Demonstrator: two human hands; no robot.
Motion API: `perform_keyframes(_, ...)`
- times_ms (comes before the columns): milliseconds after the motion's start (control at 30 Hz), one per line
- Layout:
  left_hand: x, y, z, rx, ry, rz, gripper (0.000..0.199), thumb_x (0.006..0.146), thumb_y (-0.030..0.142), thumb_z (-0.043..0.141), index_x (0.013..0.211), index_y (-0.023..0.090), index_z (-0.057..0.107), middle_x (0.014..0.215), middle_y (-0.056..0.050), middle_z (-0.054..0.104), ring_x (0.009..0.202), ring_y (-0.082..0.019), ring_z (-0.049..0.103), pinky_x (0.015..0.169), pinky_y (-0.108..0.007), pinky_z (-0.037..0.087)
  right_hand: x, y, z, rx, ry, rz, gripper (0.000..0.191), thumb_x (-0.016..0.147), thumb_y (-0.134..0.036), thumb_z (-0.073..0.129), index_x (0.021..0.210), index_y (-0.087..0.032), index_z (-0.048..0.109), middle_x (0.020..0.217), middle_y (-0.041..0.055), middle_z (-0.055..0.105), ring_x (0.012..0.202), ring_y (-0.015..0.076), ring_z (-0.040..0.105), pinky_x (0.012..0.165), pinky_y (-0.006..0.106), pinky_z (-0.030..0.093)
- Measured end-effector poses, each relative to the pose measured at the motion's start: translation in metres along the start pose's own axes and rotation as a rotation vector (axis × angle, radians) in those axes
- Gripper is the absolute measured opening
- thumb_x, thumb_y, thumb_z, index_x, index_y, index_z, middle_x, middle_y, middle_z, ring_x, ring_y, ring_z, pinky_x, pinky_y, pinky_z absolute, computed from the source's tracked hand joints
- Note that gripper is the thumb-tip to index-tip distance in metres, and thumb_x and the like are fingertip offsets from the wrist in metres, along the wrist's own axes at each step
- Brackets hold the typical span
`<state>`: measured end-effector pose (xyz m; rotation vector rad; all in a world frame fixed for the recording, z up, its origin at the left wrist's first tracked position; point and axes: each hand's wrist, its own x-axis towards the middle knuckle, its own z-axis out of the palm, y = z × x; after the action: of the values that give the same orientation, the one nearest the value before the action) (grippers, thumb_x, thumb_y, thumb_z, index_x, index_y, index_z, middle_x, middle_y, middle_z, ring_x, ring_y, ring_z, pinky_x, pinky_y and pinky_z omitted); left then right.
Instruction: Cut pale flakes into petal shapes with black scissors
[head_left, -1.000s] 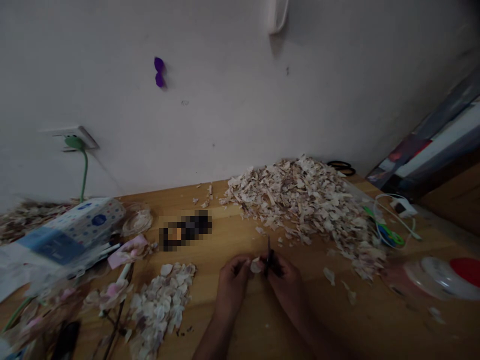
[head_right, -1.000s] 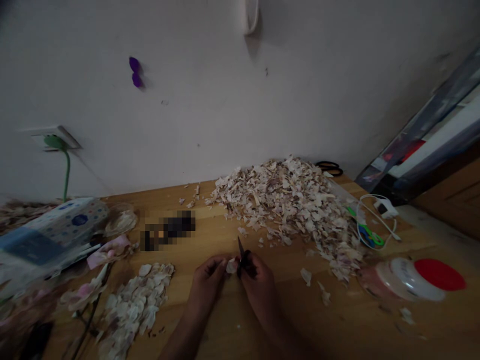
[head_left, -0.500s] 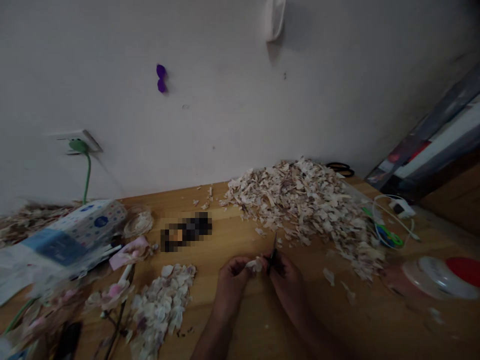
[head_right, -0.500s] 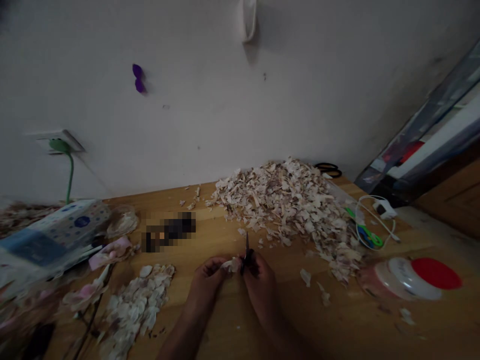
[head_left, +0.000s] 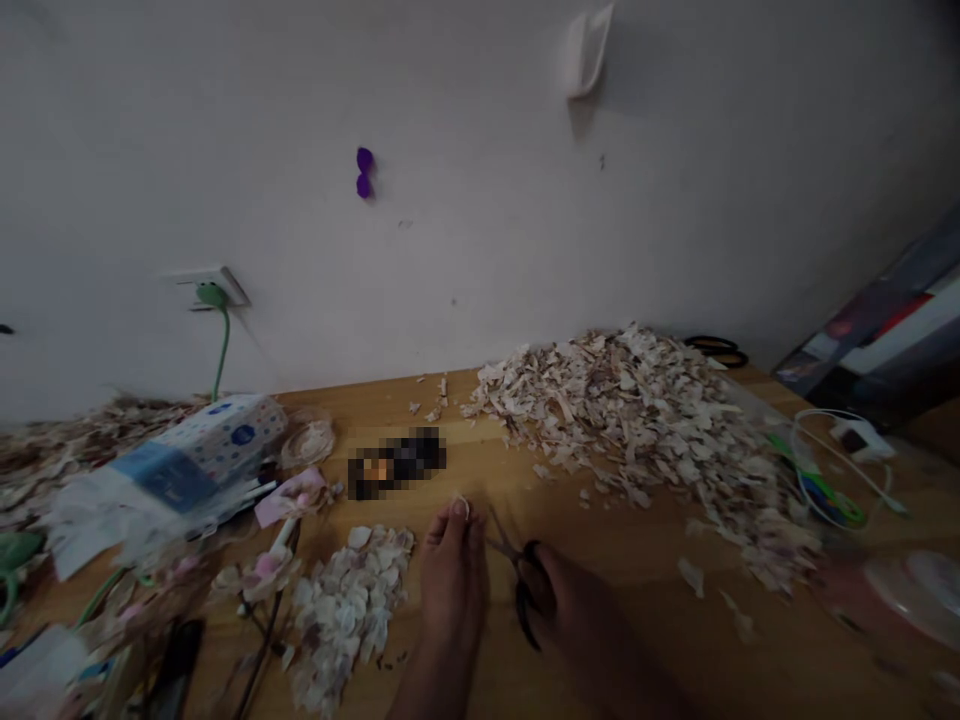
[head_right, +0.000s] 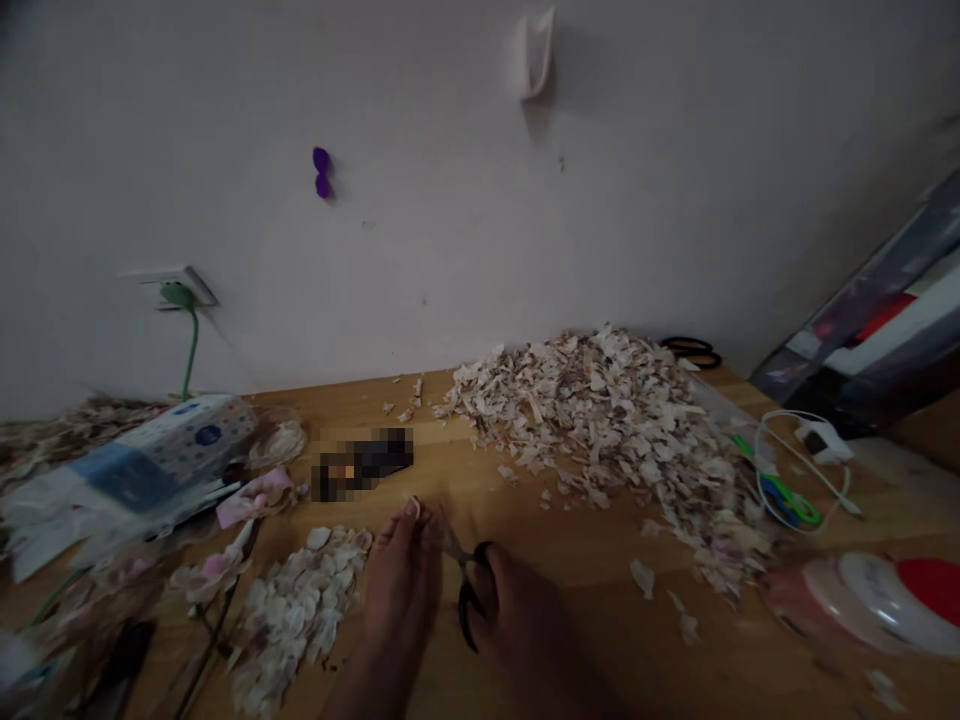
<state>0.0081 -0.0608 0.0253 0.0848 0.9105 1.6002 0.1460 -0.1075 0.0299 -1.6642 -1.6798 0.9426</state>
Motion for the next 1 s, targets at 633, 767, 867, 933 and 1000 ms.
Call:
perform_keyframes(633, -0.006, -0.014, -0.009, 0.407, -0.022, 0.099, 0.034, 0.063, 0.039, 0.080, 0.086, 0.015, 0.072, 0.082, -0.006, 0.072, 0.074, -0.016, 0.065, 0.074, -0.028, 0.049, 0.003, -0.001, -0.004, -0.123, -0.099, 0.017, 0.018, 0.078, -0.042, 0.062, 0.087, -0.026, 0.060, 0.079, -0.0006, 0.070, 0.070, 0.0186, 0.062, 0.061, 0.025, 0.036)
perform_keyframes(767, -0.004, -0.017, -0.012, 0.447, -0.038, 0.100, 0.034, 0.062, 0.040, 0.079, 0.084, 0.015, 0.073, 0.083, -0.007, 0.073, 0.077, -0.019, 0.066, 0.076, -0.029, 0.050, 0.004, 0.001, -0.005, -0.107, -0.095, 0.020, 0.018, 0.079, -0.041, 0.061, 0.090, -0.027, 0.062, 0.080, 0.0001, 0.071, 0.070, 0.0192, 0.063, 0.061, 0.025, 0.037)
perform_keyframes(867, -0.004, -0.018, -0.012, 0.463, -0.041, 0.092, 0.035, 0.060, 0.040, 0.080, 0.082, 0.014, 0.073, 0.080, -0.008, 0.072, 0.074, -0.019, 0.066, 0.073, -0.029, 0.051, 0.006, 0.002, -0.005, -0.086, -0.104, 0.019, 0.018, 0.080, -0.042, 0.060, 0.088, -0.027, 0.063, 0.079, 0.0001, 0.071, 0.070, 0.0194, 0.064, 0.061, 0.025, 0.038)
perform_keyframes(933, -0.004, -0.018, -0.010, 0.425, -0.037, 0.079, 0.034, 0.060, 0.038, 0.081, 0.081, 0.014, 0.072, 0.078, -0.007, 0.072, 0.071, -0.017, 0.066, 0.070, -0.027, 0.050, 0.006, 0.003, -0.005, -0.076, -0.103, 0.016, 0.018, 0.080, -0.042, 0.060, 0.087, -0.026, 0.064, 0.079, 0.0009, 0.071, 0.069, 0.0194, 0.064, 0.061, 0.025, 0.039)
perform_keyframes(1000, -0.005, -0.018, -0.009, 0.383, -0.036, 0.061, 0.031, 0.060, 0.036, 0.082, 0.081, 0.015, 0.072, 0.076, -0.005, 0.072, 0.069, -0.015, 0.065, 0.069, -0.025, 0.049, 0.006, 0.004, -0.005, -0.070, -0.103, 0.016, 0.018, 0.080, -0.041, 0.059, 0.088, -0.026, 0.065, 0.078, 0.0015, 0.072, 0.068, 0.0193, 0.064, 0.061, 0.025, 0.040)
